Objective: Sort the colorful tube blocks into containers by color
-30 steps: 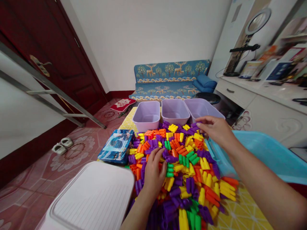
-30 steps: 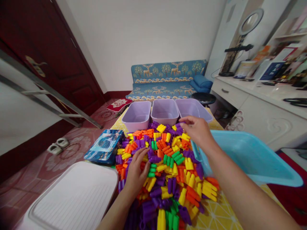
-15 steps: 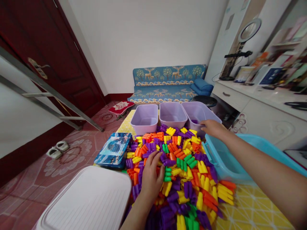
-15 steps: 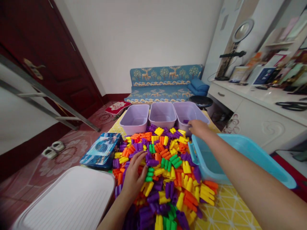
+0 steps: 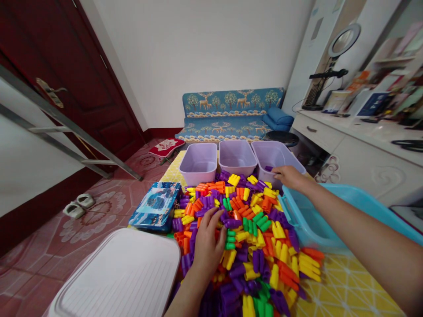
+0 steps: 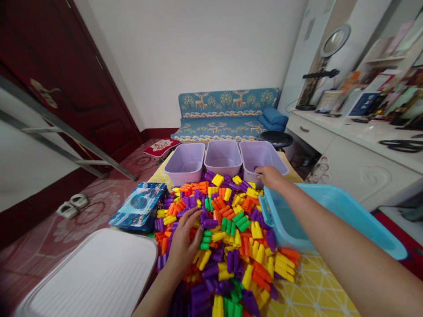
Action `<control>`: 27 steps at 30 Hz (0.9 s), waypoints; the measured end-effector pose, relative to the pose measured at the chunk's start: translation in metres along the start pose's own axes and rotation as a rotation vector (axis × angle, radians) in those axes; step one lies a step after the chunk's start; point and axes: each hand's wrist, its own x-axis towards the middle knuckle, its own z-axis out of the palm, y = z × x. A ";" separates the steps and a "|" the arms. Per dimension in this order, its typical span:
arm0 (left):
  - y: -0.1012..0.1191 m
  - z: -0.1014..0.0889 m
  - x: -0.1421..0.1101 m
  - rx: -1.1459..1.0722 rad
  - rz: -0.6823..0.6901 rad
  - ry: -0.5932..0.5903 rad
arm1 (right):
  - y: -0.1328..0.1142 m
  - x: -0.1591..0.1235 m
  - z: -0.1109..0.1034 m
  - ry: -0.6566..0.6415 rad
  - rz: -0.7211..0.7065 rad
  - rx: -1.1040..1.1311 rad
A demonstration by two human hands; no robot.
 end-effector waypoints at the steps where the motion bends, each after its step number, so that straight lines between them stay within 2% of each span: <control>1: 0.000 0.000 0.000 -0.001 0.000 -0.001 | -0.002 -0.001 0.001 0.006 0.004 0.003; 6: 0.000 0.000 0.000 -0.013 0.007 0.001 | -0.017 -0.009 -0.002 0.079 0.006 -0.014; 9: -0.001 0.000 -0.001 -0.008 0.003 -0.007 | -0.043 -0.026 -0.005 0.205 -0.024 -0.005; 11: -0.001 0.001 -0.001 -0.003 0.004 -0.010 | -0.068 -0.044 -0.001 0.303 -0.124 0.084; 14: -0.003 0.002 -0.001 0.001 0.018 -0.003 | -0.109 -0.078 0.017 0.279 -0.252 0.249; 19: -0.003 0.003 0.000 -0.004 0.030 0.020 | -0.157 -0.126 0.057 0.115 -0.185 0.437; 21: -0.002 0.003 0.000 -0.011 0.029 0.029 | -0.166 -0.135 0.070 0.114 -0.194 0.489; 24: -0.002 0.003 0.000 -0.014 0.029 0.037 | -0.170 -0.139 0.084 0.178 -0.195 0.606; 27: -0.004 0.004 0.001 -0.013 0.035 0.038 | -0.167 -0.140 0.089 0.263 -0.075 0.792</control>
